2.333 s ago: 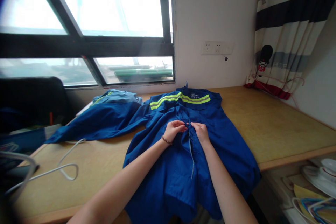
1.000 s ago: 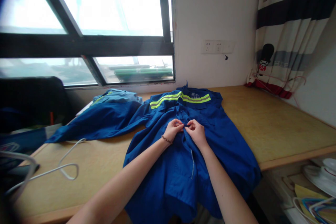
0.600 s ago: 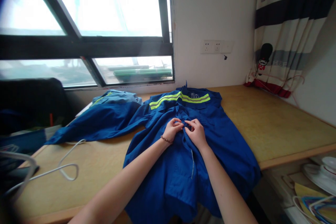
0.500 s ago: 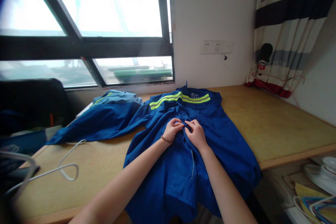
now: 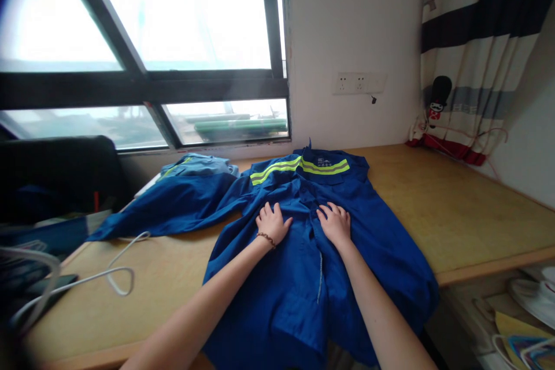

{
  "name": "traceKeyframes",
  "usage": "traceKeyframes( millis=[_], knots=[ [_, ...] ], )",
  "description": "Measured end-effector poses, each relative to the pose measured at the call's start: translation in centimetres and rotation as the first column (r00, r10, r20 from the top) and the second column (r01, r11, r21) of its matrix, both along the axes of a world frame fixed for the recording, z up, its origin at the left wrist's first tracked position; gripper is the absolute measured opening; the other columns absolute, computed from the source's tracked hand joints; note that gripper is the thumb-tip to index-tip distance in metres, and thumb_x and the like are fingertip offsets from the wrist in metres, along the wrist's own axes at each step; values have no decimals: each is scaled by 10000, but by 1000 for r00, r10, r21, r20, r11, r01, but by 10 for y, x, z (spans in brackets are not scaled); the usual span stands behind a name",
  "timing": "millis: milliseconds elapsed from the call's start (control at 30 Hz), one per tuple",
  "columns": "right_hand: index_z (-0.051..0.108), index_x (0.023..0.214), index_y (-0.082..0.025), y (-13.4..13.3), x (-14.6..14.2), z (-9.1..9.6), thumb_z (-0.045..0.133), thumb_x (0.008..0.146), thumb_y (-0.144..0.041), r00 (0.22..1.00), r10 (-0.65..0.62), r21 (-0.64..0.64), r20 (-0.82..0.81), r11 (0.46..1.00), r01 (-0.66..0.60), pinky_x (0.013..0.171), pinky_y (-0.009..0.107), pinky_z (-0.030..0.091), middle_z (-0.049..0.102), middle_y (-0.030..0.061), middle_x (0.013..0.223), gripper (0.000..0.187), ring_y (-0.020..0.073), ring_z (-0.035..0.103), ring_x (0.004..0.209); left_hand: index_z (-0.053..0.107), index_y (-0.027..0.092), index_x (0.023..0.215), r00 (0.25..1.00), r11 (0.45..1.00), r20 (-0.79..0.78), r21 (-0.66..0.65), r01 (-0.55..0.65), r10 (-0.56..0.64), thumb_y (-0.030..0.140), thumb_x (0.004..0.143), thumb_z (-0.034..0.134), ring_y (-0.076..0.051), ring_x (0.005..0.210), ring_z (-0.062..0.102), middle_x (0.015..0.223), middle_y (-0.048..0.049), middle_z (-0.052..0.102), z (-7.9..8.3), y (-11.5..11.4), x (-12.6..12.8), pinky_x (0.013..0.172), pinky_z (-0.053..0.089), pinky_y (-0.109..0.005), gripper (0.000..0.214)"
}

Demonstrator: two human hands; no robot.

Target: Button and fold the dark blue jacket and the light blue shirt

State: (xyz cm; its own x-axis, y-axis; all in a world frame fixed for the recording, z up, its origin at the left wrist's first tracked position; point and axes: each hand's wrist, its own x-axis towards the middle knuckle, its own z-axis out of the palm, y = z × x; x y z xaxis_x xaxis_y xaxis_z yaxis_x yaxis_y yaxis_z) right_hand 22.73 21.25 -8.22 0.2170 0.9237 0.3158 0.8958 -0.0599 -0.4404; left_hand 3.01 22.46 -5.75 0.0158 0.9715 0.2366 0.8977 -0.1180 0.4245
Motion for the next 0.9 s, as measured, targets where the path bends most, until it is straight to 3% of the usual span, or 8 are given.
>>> traceKeyframes(
  millis=[133, 267, 467, 600, 700, 767, 833, 900],
  knots=[
    [522, 1141, -401, 9, 24, -1, 362, 824, -504, 988, 113, -115, 104, 988, -101, 919, 524, 251, 457, -1, 1278, 370, 286, 384, 1138, 376, 127, 1289, 976, 990, -163, -21, 143, -144, 620, 739, 358, -384, 1265, 156, 1382, -206, 245, -8, 4, -32, 985, 99, -508, 739],
    [430, 1223, -406, 24, 40, -1, 344, 827, -520, 960, 216, -162, 176, 969, -188, 920, 493, 268, 389, -12, 1335, 421, 281, 328, 1187, 337, 187, 1321, 944, 967, -212, -59, 247, -254, 690, 708, 317, -370, 1282, 127, 1413, -155, 205, -9, 31, -49, 999, 70, -492, 793],
    [418, 1240, -377, 51, 34, 3, 324, 843, -494, 958, 173, -148, 228, 979, -142, 933, 482, 249, 372, 1, 1346, 424, 270, 305, 1202, 311, 216, 1332, 919, 951, -251, -131, 279, -304, 698, 702, 325, -352, 1290, 121, 1424, -120, 191, -1, 86, -46, 1003, 95, -485, 793],
    [432, 1225, -379, 61, 32, 5, 318, 842, -507, 964, 117, -141, 239, 986, -85, 932, 451, 257, 384, -12, 1334, 419, 245, 315, 1189, 278, 231, 1341, 890, 951, -342, -186, 249, -300, 698, 723, 278, -335, 1291, 134, 1430, -103, 181, 6, 103, -39, 1002, 119, -500, 775],
    [455, 1204, -372, 62, 34, 4, 326, 840, -506, 968, 113, -127, 224, 988, -86, 932, 427, 264, 403, -20, 1320, 409, 229, 325, 1179, 368, 205, 1290, 884, 964, -384, -109, 242, -265, 605, 786, 302, -335, 1294, 120, 1416, -120, 216, 11, 93, -27, 1000, 101, -537, 646],
    [477, 1187, -364, 63, 36, 3, 343, 836, -500, 972, 114, -120, 207, 989, -91, 932, 421, 265, 418, -18, 1309, 399, 225, 329, 1175, 432, 188, 1237, 869, 939, -360, -78, 334, -339, 514, 797, 394, -328, 1298, 108, 1401, -129, 247, 13, 75, -17, 1006, 100, -542, 548],
    [497, 1171, -357, 63, 37, 2, 367, 830, -490, 975, 114, -103, 191, 990, -95, 933, 424, 264, 433, -14, 1299, 388, 228, 335, 1172, 441, 187, 1225, 813, 857, -272, -141, 496, -515, 425, 767, 498, -311, 1295, 143, 1385, -127, 285, 14, 50, -6, 1015, 142, -521, 520],
    [516, 1153, -350, 63, 37, 1, 401, 821, -471, 979, 112, -80, 171, 992, -99, 933, 429, 268, 450, -10, 1286, 372, 231, 346, 1167, 415, 179, 1247, 724, 730, -116, -199, 654, -680, 372, 732, 556, -291, 1282, 204, 1375, -127, 305, 15, 23, 3, 1020, 203, -478, 568]
  ],
)
